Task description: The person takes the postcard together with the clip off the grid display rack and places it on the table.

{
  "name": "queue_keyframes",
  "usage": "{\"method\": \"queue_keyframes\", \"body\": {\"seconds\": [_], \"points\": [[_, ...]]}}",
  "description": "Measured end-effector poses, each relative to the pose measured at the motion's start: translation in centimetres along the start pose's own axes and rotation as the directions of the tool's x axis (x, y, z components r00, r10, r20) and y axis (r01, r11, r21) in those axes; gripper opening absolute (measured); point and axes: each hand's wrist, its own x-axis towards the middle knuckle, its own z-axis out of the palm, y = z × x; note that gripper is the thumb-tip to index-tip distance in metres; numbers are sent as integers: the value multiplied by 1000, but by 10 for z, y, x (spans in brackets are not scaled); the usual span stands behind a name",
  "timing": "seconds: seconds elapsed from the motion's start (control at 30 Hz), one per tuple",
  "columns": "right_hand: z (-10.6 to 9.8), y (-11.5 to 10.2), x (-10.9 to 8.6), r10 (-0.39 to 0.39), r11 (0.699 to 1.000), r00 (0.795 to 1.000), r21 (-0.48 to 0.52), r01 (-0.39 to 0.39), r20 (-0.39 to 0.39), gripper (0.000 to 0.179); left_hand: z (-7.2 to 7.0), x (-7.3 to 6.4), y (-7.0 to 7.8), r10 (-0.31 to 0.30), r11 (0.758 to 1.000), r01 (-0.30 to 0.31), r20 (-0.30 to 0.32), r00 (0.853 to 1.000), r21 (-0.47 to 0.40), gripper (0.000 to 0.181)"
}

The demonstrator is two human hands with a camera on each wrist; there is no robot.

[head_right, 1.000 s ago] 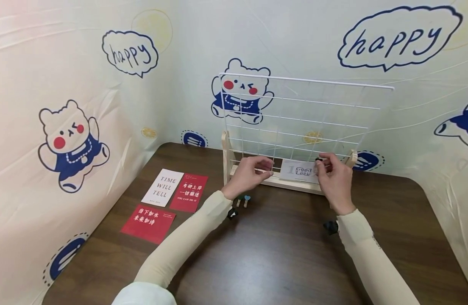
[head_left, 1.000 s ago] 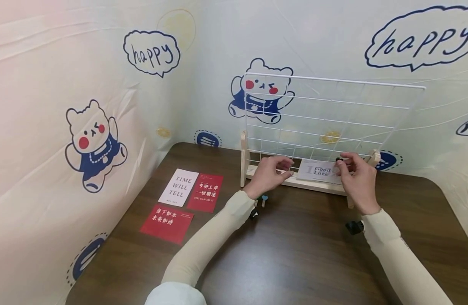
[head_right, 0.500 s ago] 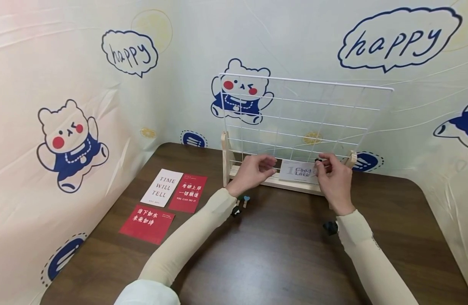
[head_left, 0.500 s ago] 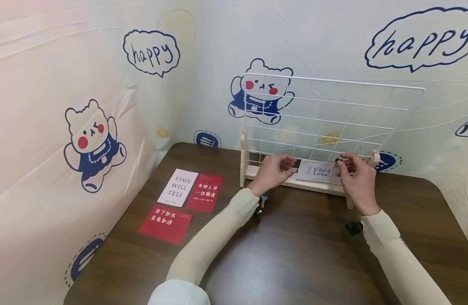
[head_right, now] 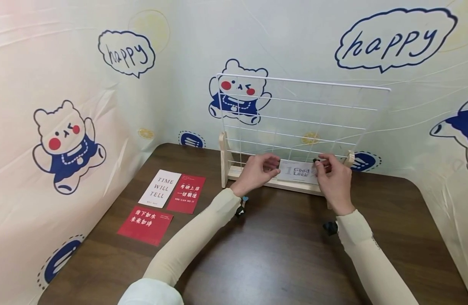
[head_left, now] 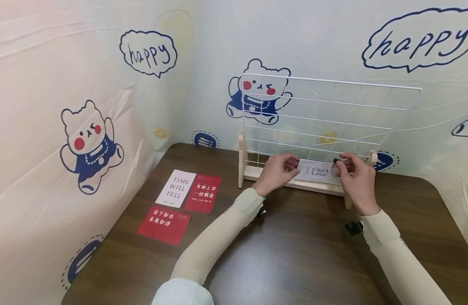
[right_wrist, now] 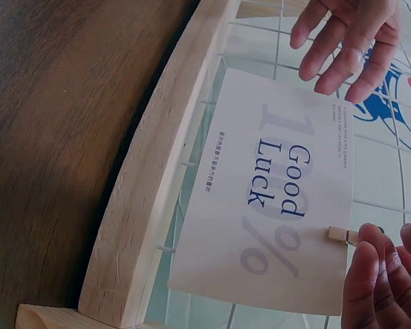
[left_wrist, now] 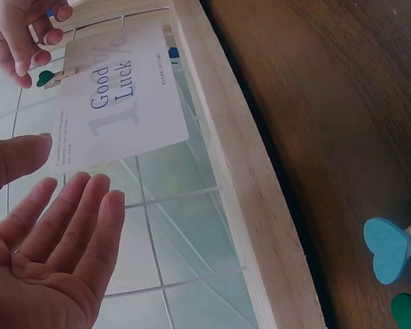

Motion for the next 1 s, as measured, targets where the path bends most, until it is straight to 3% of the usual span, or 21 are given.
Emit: {"method": "queue_keyframes", "body": {"seconds": [0.63, 1.0], "points": [[3, 4, 1, -14, 1000, 1000, -5, 14, 22, 28, 10, 6, 1, -34, 999, 34, -1, 999, 14, 37], [4, 9, 3, -19, 1000, 999, 0, 19, 49, 30, 16, 9, 0, -37, 999, 37, -24, 999, 12, 30]]}}
